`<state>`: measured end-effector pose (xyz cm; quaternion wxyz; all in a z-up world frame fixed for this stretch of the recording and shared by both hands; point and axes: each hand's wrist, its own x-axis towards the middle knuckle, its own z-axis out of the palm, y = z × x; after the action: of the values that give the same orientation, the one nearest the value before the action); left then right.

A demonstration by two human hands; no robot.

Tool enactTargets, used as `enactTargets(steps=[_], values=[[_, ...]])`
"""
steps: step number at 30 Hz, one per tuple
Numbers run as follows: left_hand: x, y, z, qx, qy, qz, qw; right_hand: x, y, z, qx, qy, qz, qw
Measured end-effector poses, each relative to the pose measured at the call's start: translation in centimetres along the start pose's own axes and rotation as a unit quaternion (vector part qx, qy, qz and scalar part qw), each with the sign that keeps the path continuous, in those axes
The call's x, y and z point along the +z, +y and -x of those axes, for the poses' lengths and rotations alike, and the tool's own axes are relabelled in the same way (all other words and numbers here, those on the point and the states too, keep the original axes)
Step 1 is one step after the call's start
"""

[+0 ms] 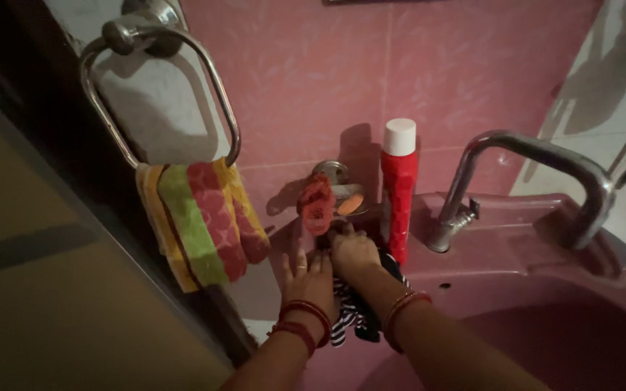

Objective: The person washes a striped cloth in a pink sink, rinsing it with water from a blue cup. They then wring out the cloth and hang it on the side of the sink to dry.

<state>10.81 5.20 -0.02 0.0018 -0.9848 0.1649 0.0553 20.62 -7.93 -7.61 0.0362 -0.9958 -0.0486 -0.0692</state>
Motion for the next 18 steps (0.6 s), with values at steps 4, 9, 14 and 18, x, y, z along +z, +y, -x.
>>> enactTargets(steps=[4, 9, 14, 18], values=[[-0.6, -0.5, 0.4, 0.013, 0.010, 0.001, 1.000, -1.0, -0.2, 0.2, -0.008, -0.006, -0.011, 1.000], [-1.0, 0.0, 0.9, -0.004, -0.032, 0.007, 0.999, -4.0, -1.0, 2.4, -0.046, -0.016, -0.094, 0.994], [-0.5, -0.1, 1.3, -0.007, -0.021, 0.023, 1.000, -3.8, -1.2, 3.9, -0.094, 0.026, -0.162, 0.982], [0.0, -0.3, 2.5, -0.007, 0.007, 0.053, 0.999, -3.6, -1.5, 4.9, -0.115, 0.003, -0.191, 0.975]])
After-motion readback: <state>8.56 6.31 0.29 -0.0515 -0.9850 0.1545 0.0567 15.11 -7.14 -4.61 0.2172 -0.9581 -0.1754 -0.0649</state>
